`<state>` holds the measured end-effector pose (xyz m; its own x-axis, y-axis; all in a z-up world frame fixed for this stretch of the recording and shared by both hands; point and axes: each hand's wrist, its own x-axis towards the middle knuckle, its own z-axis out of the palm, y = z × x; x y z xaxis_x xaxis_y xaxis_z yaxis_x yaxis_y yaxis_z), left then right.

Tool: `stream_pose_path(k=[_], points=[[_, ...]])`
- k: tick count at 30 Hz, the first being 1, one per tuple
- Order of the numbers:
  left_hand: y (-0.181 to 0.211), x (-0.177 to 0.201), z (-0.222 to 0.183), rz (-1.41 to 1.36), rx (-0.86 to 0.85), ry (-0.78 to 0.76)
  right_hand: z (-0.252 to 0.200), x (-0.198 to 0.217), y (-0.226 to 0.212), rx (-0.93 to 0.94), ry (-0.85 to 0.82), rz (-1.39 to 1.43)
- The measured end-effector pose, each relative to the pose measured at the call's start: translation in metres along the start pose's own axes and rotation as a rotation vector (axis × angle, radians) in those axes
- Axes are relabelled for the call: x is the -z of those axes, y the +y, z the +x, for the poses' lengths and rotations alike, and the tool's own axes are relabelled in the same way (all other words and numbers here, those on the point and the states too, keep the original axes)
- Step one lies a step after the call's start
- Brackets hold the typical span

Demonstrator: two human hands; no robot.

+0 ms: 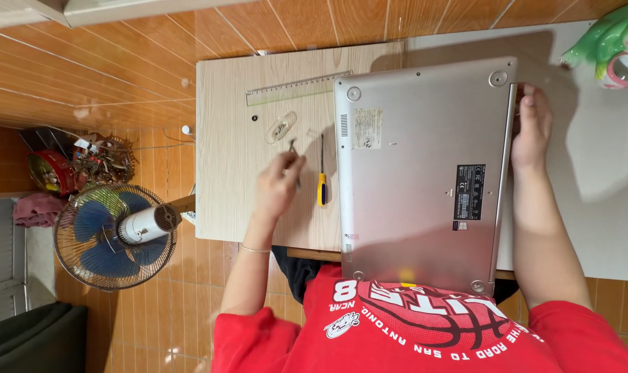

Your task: The recorder is unscrewing and removing the back casing of a laptop using a screwdriver and tweezers.

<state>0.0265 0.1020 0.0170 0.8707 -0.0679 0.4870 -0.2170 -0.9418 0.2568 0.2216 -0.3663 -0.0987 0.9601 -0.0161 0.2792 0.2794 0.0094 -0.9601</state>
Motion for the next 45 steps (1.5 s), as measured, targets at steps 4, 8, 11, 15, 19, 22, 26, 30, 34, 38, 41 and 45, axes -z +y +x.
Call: stream_pose_path(k=[4, 8, 11, 15, 19, 22, 26, 30, 34, 38, 41, 45], points=[[0.006, -0.004, -0.016, 0.061, -0.12, -0.175, -0.003, -0.011, -0.022, -0.246, -0.195, 0.185], [0.006, -0.002, -0.016, 0.054, -0.113, -0.293, -0.009, -0.006, -0.03, -0.401, -0.254, 0.178], [0.021, 0.015, -0.004, 0.065, -0.113, -0.209, -0.004, -0.012, -0.057, -0.449, -0.312, 0.23], [0.044, 0.001, -0.02, -0.024, 0.035, -0.133, -0.007, -0.005, -0.046, -0.487, -0.269, 0.206], [0.073, -0.006, -0.018, -0.153, 0.308, -0.299, -0.008, 0.001, -0.049, -0.504, -0.286, 0.267], [0.08, -0.015, -0.018, -0.156, 0.325, -0.314, -0.012, 0.007, -0.048, -0.521, -0.272, 0.282], [0.077, -0.023, -0.021, -0.246, 0.383, -0.296, -0.02, 0.023, -0.036, -0.488, -0.319, 0.324], [0.061, 0.001, -0.003, -0.443, 0.516, -0.335, -0.01, 0.021, -0.054, -0.59, -0.319, 0.292], [0.047, 0.024, 0.024, -0.518, 0.636, -0.273, 0.016, 0.006, -0.077, -0.447, -0.272, 0.279], [0.059, 0.054, 0.084, -0.463, 0.358, -0.133, 0.037, 0.013, -0.029, -0.335, -0.228, 0.27], [0.072, 0.056, 0.135, -0.346, 0.024, -0.145, 0.041, -0.018, -0.052, -0.368, -0.336, 0.504], [0.089, 0.026, 0.188, -0.09, -0.274, -0.165, 0.035, -0.036, -0.063, -0.381, -0.397, 0.634]])
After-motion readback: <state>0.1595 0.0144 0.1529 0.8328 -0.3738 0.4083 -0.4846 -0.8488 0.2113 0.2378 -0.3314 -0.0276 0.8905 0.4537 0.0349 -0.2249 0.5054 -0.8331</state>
